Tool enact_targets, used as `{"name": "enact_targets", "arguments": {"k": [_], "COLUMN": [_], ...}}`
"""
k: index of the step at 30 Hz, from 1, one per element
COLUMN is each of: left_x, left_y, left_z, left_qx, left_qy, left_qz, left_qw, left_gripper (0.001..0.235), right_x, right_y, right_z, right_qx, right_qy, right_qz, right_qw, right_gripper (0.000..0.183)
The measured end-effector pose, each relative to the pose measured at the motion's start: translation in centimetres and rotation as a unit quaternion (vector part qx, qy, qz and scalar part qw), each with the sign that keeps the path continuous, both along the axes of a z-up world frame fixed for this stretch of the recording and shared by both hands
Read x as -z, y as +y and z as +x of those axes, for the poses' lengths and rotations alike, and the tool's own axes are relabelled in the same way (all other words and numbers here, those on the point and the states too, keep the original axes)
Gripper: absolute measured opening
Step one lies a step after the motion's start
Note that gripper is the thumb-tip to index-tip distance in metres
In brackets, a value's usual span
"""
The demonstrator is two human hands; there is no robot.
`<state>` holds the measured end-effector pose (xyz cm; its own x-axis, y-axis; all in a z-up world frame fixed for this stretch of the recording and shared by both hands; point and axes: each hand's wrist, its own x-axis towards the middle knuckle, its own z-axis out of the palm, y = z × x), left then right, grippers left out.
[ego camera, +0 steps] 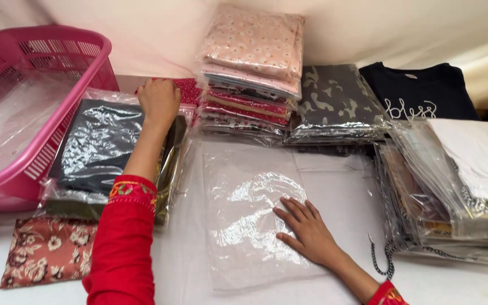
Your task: The person folds various garments, including a pink polka-dot top and a red polka-dot top, and places them into clear plastic bags. They then stack the packaged items on a table alongside other pre-packaged clothes.
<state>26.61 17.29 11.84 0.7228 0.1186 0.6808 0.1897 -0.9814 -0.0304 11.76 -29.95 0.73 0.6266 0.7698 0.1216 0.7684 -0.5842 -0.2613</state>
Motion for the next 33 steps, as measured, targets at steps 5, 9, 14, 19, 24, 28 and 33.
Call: {"name": "enact_targets", "arguments": {"k": [5,9,14,19,24,28,33], "left_x": [5.5,10.0,12.1,14.7,15.4,4.7,-4.4], "left_y": [8.0,10.1,8.4,9.5,13.3,12.6,20.1], "left_z": [10.8,17.3,19.3,19.7,21.8,19.3,16.0], "left_qx": [-0.121,-0.154,-0.191,-0.194,-0.2,-0.253,-0.324], "left_qy": [0.233,0.416,0.521,0.507,0.427,0.326,0.183], "left_qz": [-0.138,-0.186,-0.177,-0.155,-0.121,-0.112,0.003], "left_qw": [0.955,0.876,0.813,0.826,0.873,0.904,0.928], "left_gripper": [0.03,0.045,0.059,0.054,0.049,0.053,0.067], "right_x": [0.3,1.0,6.9,6.2,5.1,1.2,0.3], "right_y": [-0.1,0.1,-1.2,-1.2,-1.0,0.1,0.1], "right_z": [0.4,1.0,1.4,1.2,1.2,1.4,1.0], "right_qx": [-0.009,0.01,-0.015,-0.007,-0.004,0.029,0.015], "right_qy": [0.024,0.068,-0.197,-0.144,-0.137,0.174,0.14], "right_qz": [-0.017,-0.032,-0.05,-0.068,-0.068,-0.124,-0.085], "right_qw": [1.0,0.997,0.979,0.987,0.988,0.977,0.986], "right_gripper": [0.065,0.067,0.072,0.072,0.073,0.074,0.071]}}
